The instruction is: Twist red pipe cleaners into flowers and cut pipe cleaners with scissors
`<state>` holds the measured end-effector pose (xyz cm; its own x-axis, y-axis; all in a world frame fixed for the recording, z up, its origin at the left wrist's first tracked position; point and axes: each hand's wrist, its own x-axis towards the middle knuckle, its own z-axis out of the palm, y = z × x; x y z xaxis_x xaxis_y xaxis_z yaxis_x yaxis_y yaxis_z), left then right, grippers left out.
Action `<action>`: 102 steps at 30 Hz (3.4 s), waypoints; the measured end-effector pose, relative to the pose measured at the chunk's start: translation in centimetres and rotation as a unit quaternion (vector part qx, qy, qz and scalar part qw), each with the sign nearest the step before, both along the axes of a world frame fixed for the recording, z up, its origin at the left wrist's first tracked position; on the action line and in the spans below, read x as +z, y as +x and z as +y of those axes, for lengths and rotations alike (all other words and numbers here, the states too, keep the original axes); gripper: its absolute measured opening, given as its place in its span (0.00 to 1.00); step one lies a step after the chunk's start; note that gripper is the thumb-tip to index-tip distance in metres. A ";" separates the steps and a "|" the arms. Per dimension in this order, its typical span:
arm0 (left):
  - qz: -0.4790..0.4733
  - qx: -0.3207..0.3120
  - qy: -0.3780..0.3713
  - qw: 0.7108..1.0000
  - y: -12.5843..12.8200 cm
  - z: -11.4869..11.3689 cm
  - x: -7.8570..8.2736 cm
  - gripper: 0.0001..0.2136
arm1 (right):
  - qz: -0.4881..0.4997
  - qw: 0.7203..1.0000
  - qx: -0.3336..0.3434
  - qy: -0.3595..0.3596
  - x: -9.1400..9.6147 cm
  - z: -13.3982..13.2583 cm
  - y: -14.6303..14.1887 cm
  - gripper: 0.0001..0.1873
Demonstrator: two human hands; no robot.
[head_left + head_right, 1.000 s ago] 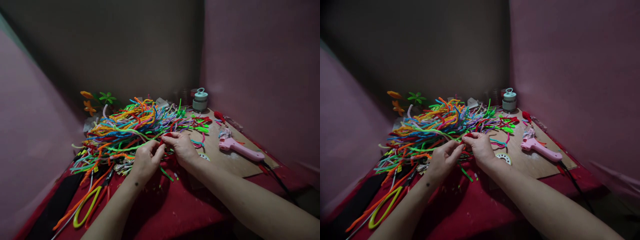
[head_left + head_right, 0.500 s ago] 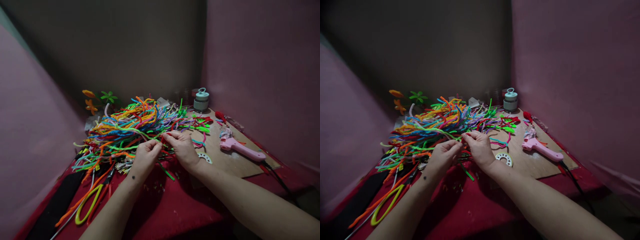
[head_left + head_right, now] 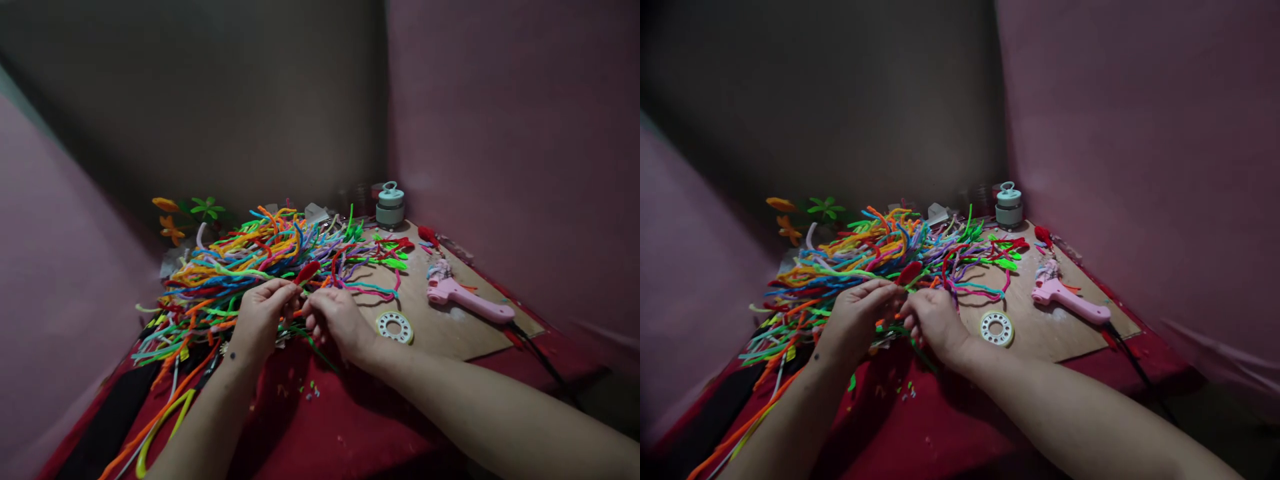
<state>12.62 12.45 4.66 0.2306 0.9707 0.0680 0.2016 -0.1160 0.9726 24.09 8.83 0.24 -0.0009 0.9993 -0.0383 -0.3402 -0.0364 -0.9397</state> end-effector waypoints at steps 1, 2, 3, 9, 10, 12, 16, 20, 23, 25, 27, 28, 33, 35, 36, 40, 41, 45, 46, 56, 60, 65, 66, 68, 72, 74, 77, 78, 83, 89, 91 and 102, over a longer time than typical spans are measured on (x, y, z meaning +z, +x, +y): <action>0.010 -0.019 -0.003 1.000 0.4 0.3 0.3 0.07 | -0.042 0.999 0.019 0.018 -0.2 -0.2 -0.2 0.11; 0.026 -0.043 -0.005 0.999 0.9 0.5 0.7 0.07 | -0.089 0.994 0.033 0.050 -0.4 -0.4 -0.5 0.11; 0.047 -0.067 -0.009 0.997 1.6 0.7 1.0 0.08 | -0.140 0.985 0.043 0.095 -0.7 -0.6 -0.6 0.10; 0.175 -0.164 0.001 0.971 8.0 2.9 1.9 0.10 | -0.432 0.843 0.129 0.294 -0.8 -1.7 -1.0 0.08; 0.181 -0.169 0.006 0.969 9.2 3.5 1.8 0.10 | -0.464 0.821 0.151 0.297 -0.6 -1.8 -1.0 0.09; 0.184 -0.171 0.014 0.968 11.3 4.7 1.4 0.10 | -0.511 0.789 0.188 0.286 -0.2 -1.9 -1.0 0.12; 0.190 -0.168 0.033 0.967 14.8 7.1 0.6 0.09 | -0.531 0.774 0.199 0.282 -0.2 -1.6 -1.0 0.16; 0.201 -0.165 0.050 0.964 16.8 8.9 -0.3 0.10 | -0.527 0.771 0.181 0.309 -0.9 -1.1 -1.1 0.20; 0.206 -0.166 0.054 0.963 16.8 9.0 -0.7 0.07 | -0.529 0.767 0.180 0.316 -1.0 -0.9 -1.1 0.21; 0.206 -0.173 0.054 0.962 16.1 8.2 -0.5 0.06 | -0.530 0.763 0.195 0.314 -0.9 -1.0 -1.1 0.20; 0.206 -0.189 0.054 0.959 14.7 6.8 0.4 0.06 | -0.530 0.764 0.207 0.305 -0.6 -1.1 -1.0 0.18; 0.206 -0.195 0.056 0.957 13.9 5.8 1.0 0.07 | -0.528 0.765 0.207 0.304 -0.4 -1.2 -0.9 0.18; 0.210 -0.229 0.142 0.940 8.0 1.4 4.6 0.09 | -0.544 0.755 0.169 0.325 0.1 -1.7 -0.5 0.14; 0.202 -0.172 0.182 0.947 5.2 0.7 6.0 0.10 | -0.561 0.751 0.160 0.311 -0.1 -1.9 -0.7 0.13; 0.194 -0.127 0.197 0.953 3.8 0.6 6.6 0.10 | -0.551 0.757 0.140 0.322 -0.4 -1.9 -0.8 0.12; 0.205 0.071 0.262 0.940 -1.7 2.0 8.0 0.11 | -0.483 0.790 0.078 0.368 -1.4 -2.1 -1.2 0.09; 0.230 0.113 0.279 0.925 -3.0 2.6 7.9 0.11 | -0.471 0.797 0.073 0.371 -1.6 -2.1 -1.3 0.09; 0.304 0.160 0.330 0.879 -6.7 4.4 6.2 0.10 | -0.441 0.817 0.059 0.367 -1.7 -2.2 -1.4 0.11; 0.318 0.159 0.341 0.870 -7.3 4.6 5.7 0.08 | -0.439 0.818 0.061 0.365 -1.7 -2.2 -1.4 0.12; 0.319 0.204 0.341 0.860 -10.4 5.4 3.9 0.11 | -0.442 0.827 0.069 0.341 -2.0 -2.4 -1.5 0.14; 0.319 0.198 0.299 0.877 -10.9 5.8 3.4 0.10 | -0.440 0.827 0.078 0.342 -2.2 -2.5 -1.5 0.13; 0.295 0.219 0.324 0.872 -11.2 5.1 2.4 0.09 | -0.440 0.831 0.079 0.330 -2.2 -2.4 -1.5 0.14; 0.280 0.243 0.342 0.863 -11.3 4.9 2.3 0.10 | -0.441 0.833 0.081 0.325 -2.2 -2.4 -1.5 0.14; 0.259 0.304 0.375 0.837 -11.7 5.0 2.0 0.11 | -0.441 0.837 0.083 0.312 -2.2 -2.3 -1.5 0.13; 0.261 0.353 0.361 0.823 -12.8 6.3 1.7 0.18 | -0.430 0.852 0.079 0.288 -2.0 -2.3 -1.5 0.14; 0.286 0.321 0.347 0.834 -13.1 6.9 1.3 0.19 | -0.428 0.857 0.072 0.279 -1.7 -2.3 -1.5 0.15; 0.321 0.246 0.356 0.843 -12.8 7.0 0.1 0.12 | -0.433 0.858 0.056 0.271 -1.0 -2.3 -1.5 0.16; 0.330 0.234 0.358 0.842 -12.5 6.9 -0.4 0.10 | -0.432 0.858 0.050 0.273 -0.6 -2.3 -1.6 0.16; 0.372 0.215 0.372 0.823 -11.6 6.0 -2.0 0.11 | -0.423 0.848 -0.018 0.317 2.3 -0.7 -3.2 0.15; 0.408 0.210 0.381 0.803 -11.1 5.1 -2.1 0.12 | -0.465 0.789 -0.085 0.392 8.3 6.8 -6.8 0.13; 0.416 0.207 0.384 0.798 -10.9 4.7 -2.2 0.12 | -0.589 0.725 -0.097 0.342 9.6 9.9 -7.9 0.17; 0.322 0.330 0.427 0.778 -10.0 2.9 -0.4 0.21 | -0.714 0.662 -0.094 0.206 7.4 15.3 -7.8 0.14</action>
<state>2.63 15.36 4.26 -0.0443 0.5563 0.8298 0.9050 -0.3295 0.2692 16.27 24.13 7.65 -0.1321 0.9019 0.4112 0.9446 0.2403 -0.2236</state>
